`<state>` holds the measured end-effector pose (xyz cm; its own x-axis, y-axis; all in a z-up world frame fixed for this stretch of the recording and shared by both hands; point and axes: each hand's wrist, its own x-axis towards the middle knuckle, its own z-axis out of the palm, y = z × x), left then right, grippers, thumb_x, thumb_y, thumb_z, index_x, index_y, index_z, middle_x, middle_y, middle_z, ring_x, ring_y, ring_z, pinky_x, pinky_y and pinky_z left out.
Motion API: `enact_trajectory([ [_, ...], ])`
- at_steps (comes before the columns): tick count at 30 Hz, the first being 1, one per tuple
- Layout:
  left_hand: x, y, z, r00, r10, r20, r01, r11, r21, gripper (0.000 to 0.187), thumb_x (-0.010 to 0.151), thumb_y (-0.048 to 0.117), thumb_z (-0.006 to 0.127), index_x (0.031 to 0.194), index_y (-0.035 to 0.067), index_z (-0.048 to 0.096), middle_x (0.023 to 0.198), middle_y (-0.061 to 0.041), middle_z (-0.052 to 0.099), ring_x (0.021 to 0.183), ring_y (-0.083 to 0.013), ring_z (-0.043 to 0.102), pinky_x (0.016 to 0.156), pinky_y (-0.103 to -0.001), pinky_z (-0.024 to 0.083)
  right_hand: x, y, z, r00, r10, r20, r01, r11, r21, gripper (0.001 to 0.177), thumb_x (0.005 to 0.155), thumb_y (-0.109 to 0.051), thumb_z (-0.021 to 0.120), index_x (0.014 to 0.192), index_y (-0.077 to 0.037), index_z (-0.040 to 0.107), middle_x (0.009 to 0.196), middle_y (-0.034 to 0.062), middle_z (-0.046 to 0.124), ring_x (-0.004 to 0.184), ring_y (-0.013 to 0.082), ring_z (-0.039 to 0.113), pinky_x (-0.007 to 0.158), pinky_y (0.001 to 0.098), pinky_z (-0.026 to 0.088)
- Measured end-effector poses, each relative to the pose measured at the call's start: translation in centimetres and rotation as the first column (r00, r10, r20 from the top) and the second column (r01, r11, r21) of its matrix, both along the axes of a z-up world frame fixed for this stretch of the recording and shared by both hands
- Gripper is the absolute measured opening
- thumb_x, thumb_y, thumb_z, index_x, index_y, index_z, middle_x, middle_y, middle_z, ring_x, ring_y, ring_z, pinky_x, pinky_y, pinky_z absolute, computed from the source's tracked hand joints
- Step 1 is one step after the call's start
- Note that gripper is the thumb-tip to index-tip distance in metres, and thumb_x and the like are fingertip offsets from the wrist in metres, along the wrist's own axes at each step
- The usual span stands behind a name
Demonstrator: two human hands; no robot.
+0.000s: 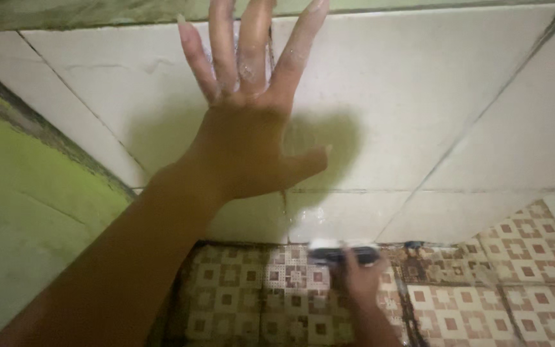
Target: The person scrubs the tiled exterior of a water tank with a brush and soapy water, then rinses the brush in a bucket.
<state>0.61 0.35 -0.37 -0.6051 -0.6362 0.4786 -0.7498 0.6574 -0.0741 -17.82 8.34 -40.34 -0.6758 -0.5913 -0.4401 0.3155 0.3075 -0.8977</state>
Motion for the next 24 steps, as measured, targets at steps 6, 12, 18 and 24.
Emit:
enact_trajectory([
  [6,-0.3,-0.4,0.1,1.000,0.025,0.018,-0.025,1.000,-0.011,0.118,0.085,0.081,0.062,0.168,0.017,0.008,0.168,-0.033,-0.005,0.150,-0.0555,-0.017,0.113,-0.080,-0.016,-5.0,0.4,1.4,0.981,-0.008,-0.196,0.043,0.984,0.172,0.103,0.086,-0.030,0.078,0.161,-0.008,0.011,0.142,0.0283,0.052,0.113,0.0385,0.065,0.097,0.0482,0.058],
  [12,-0.2,-0.2,0.1,1.000,0.024,0.014,-0.025,0.999,0.025,0.120,0.081,0.078,0.067,0.168,0.019,0.007,0.169,-0.029,-0.006,0.150,-0.0534,-0.019,0.114,-0.079,-0.017,3.3,-0.7,2.4,0.996,0.091,0.006,-0.091,0.987,0.132,0.099,0.086,-0.030,0.075,0.159,-0.015,0.011,0.142,0.0295,0.053,0.124,0.0406,0.060,0.106,0.0481,0.052],
  [18,-0.1,-0.5,0.0,1.000,-0.019,-0.017,0.019,1.000,0.003,0.122,0.085,0.080,0.068,0.168,0.014,0.008,0.167,-0.035,-0.007,0.147,-0.0569,-0.019,0.110,-0.081,-0.018,-0.7,-0.4,3.9,0.994,-0.107,-0.026,0.104,0.990,-0.090,0.093,0.095,-0.028,0.071,0.162,-0.017,0.008,0.151,0.0280,0.043,0.127,0.0351,0.052,0.108,0.0475,0.047],
  [24,-0.2,-0.2,-0.1,0.998,-0.041,-0.046,0.040,0.999,-0.023,0.117,0.083,0.078,0.067,0.168,0.015,0.014,0.167,-0.030,-0.003,0.150,-0.0534,-0.016,0.113,-0.081,-0.016,-2.4,0.3,14.2,0.946,-0.280,0.161,0.315,0.910,-0.268,0.085,0.096,-0.019,0.057,0.163,-0.023,0.004,0.144,0.0222,0.054,0.118,0.0313,0.063,0.106,0.0448,0.052],
])
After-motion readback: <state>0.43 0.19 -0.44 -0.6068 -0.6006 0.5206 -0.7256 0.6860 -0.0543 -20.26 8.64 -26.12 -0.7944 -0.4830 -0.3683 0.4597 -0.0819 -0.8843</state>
